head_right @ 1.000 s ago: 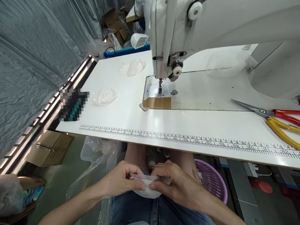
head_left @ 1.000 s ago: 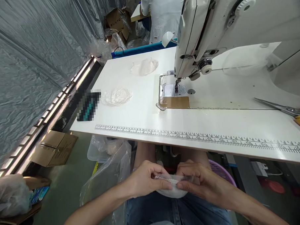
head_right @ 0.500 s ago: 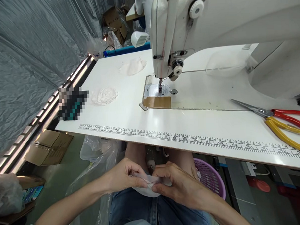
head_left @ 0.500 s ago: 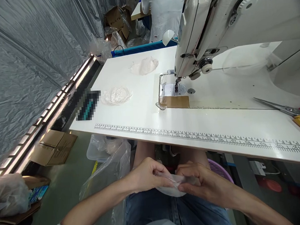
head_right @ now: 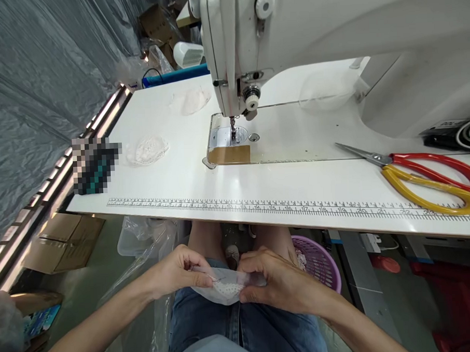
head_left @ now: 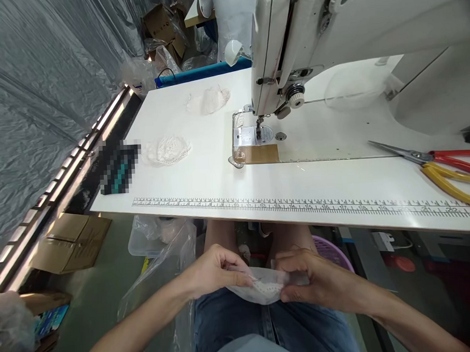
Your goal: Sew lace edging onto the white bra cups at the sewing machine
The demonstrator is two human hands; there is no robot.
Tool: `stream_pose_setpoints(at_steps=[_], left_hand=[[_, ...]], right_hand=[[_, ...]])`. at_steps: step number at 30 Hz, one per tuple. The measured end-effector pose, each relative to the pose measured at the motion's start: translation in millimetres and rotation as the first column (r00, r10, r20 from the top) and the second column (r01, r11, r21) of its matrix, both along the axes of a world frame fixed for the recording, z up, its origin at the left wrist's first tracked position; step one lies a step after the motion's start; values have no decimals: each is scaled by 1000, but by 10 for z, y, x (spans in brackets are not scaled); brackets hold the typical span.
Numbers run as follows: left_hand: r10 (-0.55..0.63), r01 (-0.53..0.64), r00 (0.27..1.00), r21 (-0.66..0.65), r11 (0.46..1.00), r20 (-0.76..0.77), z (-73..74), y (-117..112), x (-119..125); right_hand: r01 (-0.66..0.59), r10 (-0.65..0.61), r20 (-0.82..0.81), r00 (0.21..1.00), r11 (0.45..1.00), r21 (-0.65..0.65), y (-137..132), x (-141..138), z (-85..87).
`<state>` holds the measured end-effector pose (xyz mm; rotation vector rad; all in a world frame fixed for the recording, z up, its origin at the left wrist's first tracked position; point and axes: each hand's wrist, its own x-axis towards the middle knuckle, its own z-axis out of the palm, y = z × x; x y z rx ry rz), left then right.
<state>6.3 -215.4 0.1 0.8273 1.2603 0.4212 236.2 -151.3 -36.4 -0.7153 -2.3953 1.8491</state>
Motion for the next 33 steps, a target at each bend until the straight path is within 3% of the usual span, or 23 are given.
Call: stream_pose_setpoints(at_steps=[10, 16, 21, 26, 33], left_hand=[[31, -31, 1000, -58, 998, -1, -18, -7, 14], [4, -5, 1000, -40, 999, -2, -80, -1, 68], [-10, 10, 1000, -19, 1000, -9, -159, -5, 137], [-45, 45, 999, -40, 998, 6, -130, 4, 173], [-83, 87, 993, 51, 995, -90, -145, -16, 225]], right_hand=[[-23, -4, -160, 987, 986, -166, 40, 32, -35], [-37, 3, -110, 994, 951, -307, 45, 36, -28], [39, -68, -86, 994, 954, -297, -18, 35, -26], [73, -103, -66, 992, 932, -356, -34, 98, -38], [148, -156, -9, 988, 953, -264, -131, 16, -27]])
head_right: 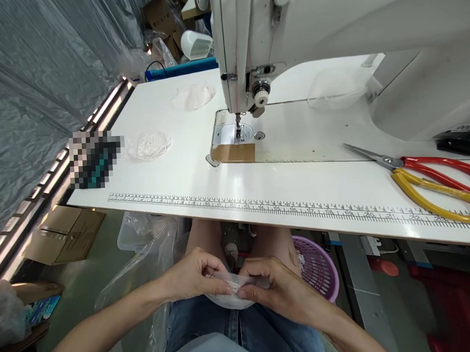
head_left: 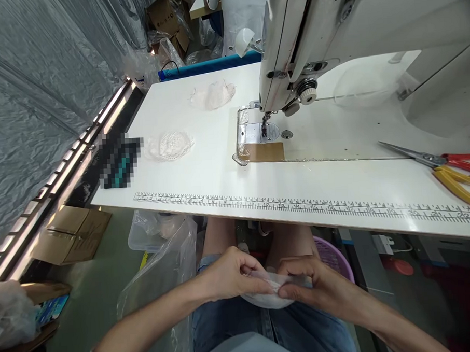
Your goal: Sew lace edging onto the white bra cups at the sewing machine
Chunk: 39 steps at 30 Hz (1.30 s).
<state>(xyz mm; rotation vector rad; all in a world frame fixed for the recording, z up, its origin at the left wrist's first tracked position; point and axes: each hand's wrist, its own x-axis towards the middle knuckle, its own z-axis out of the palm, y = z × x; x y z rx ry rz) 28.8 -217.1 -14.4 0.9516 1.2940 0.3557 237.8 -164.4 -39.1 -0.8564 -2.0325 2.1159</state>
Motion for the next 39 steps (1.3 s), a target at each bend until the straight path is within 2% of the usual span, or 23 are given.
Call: stream_pose_setpoints(at_steps=[3, 7, 9, 13, 19, 27, 31, 35, 39], left_hand=[[-19, 18, 1000, 7, 1000, 19, -13, -33, -22], [-101, 101, 995, 107, 989, -4, -31, -80, -22], [-101, 103, 995, 119, 988, -26, -43, -102, -2], [-41, 44, 999, 104, 994, -31, -59, -150, 18], [112, -111, 994, 77, 991, -15, -49, -211, 10], [118, -120, 993, 159, 980, 21, 24, -204, 27], [123, -122, 992, 171, 978, 5, 7, -227, 15], [217, -217, 976, 119, 969, 15, -18, -230, 43], [297, -304, 950, 72, 950, 97, -69, -225, 61]], right_hand=[[6, -6, 19, 1000, 1000, 10, -3, 5, 3], [-29, 29, 40, 999, 1000, -4, 3, 16, -11], [-42, 41, 34, 999, 999, 6, -11, -3, -22], [5, -5, 1, 1000, 999, 36, -40, -34, -41], [23, -23, 19, 1000, 1000, -2, -42, 28, -32], [27, -27, 9, 1000, 1000, 6, -61, 9, -7], [15, -16, 23, 1000, 998, 55, -71, 27, -15], [28, -31, 17, 999, 988, 152, -103, 25, 13], [25, -30, 20, 999, 977, 211, -130, 18, 43]])
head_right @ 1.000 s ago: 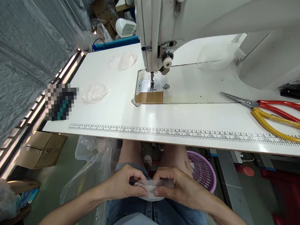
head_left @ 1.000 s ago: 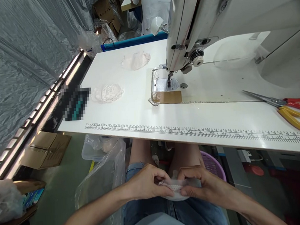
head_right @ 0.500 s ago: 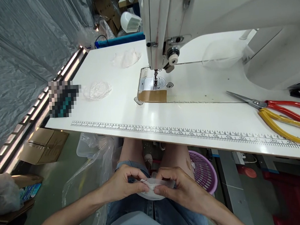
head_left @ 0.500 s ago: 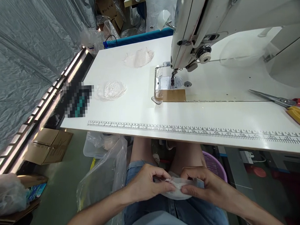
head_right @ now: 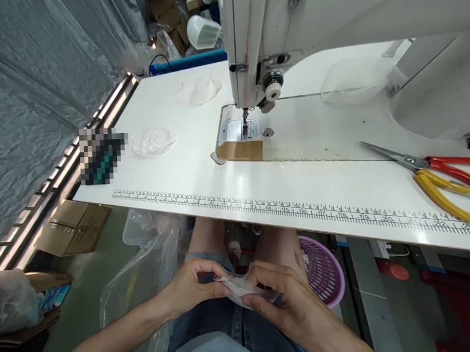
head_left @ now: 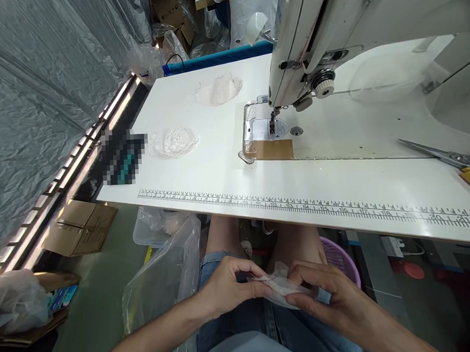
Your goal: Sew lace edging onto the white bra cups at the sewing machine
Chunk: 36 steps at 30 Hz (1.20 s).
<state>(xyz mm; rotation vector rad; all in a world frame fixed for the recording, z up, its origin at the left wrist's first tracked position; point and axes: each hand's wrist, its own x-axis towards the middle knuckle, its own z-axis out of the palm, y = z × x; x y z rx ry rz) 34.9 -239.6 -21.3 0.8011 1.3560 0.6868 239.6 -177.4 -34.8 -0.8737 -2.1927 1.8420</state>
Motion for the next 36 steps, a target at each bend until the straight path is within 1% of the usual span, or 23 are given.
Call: stream_pose_setpoints(at_steps=[4, 9, 14, 19, 21, 25, 30, 33, 36], left_hand=[[65, -59, 993, -61, 996, 100, -43, 2, -1], [92, -82, 988, -84, 993, 127, -24, -3, -2], [53, -48, 995, -64, 997, 90, 22, -1, -14], [-12, 12, 995, 9, 1000, 96, 25, 20, -9], [3, -4, 995, 7, 1000, 105, 6, 20, 5], [94, -84, 982, -66, 994, 161, -31, 6, 41], [170, -140, 958, -142, 980, 229, -15, -9, 65], [191, -153, 950, -165, 974, 246, 2, -12, 74], [182, -144, 950, -163, 976, 252, 5, -13, 80]], right_hand=[[4, -4, 0, 1000, 999, 43, 3, -1, 21], [8, -7, -23, 1000, 998, 66, -4, -5, 35], [33, -33, -1, 999, 999, 14, -12, 5, 8], [59, -59, 18, 998, 998, 21, 7, 1, -5], [61, -61, 12, 998, 998, -1, 15, -5, -12], [55, -57, -30, 998, 995, -78, 28, -7, -29], [43, -62, -96, 993, 981, -191, 26, 36, -56], [38, -64, -107, 992, 972, -231, 8, 70, -82], [56, -81, -100, 992, 971, -232, -10, 80, -93]])
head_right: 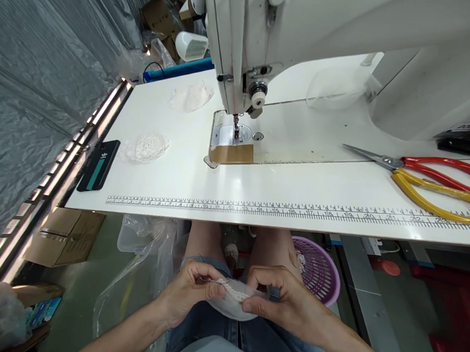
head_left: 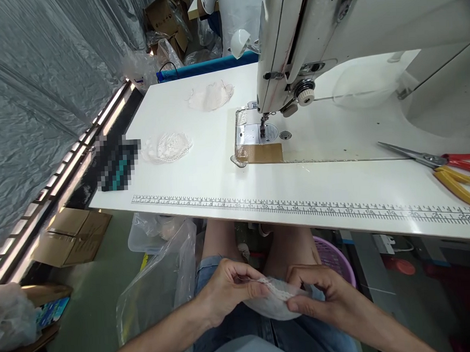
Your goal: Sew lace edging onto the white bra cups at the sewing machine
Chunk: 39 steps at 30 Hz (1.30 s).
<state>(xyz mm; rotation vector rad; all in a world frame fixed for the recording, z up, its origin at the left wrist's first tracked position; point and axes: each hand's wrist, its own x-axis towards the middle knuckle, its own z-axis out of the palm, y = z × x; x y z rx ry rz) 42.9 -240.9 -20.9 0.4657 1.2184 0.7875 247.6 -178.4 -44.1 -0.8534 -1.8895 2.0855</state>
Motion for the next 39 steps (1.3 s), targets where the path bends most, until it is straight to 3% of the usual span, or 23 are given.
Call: stream_pose_setpoints(at_steps=[11, 39], left_hand=[[-20, 23, 997, 41, 999, -75, 49, 7, 11], [-7, 10, 989, 14, 1000, -146, 10, 35, 47]], right_hand=[[18, -21, 22, 1000, 993, 118, -24, -50, 64], [29, -38, 103, 994, 996, 90, 1, -19, -20]])
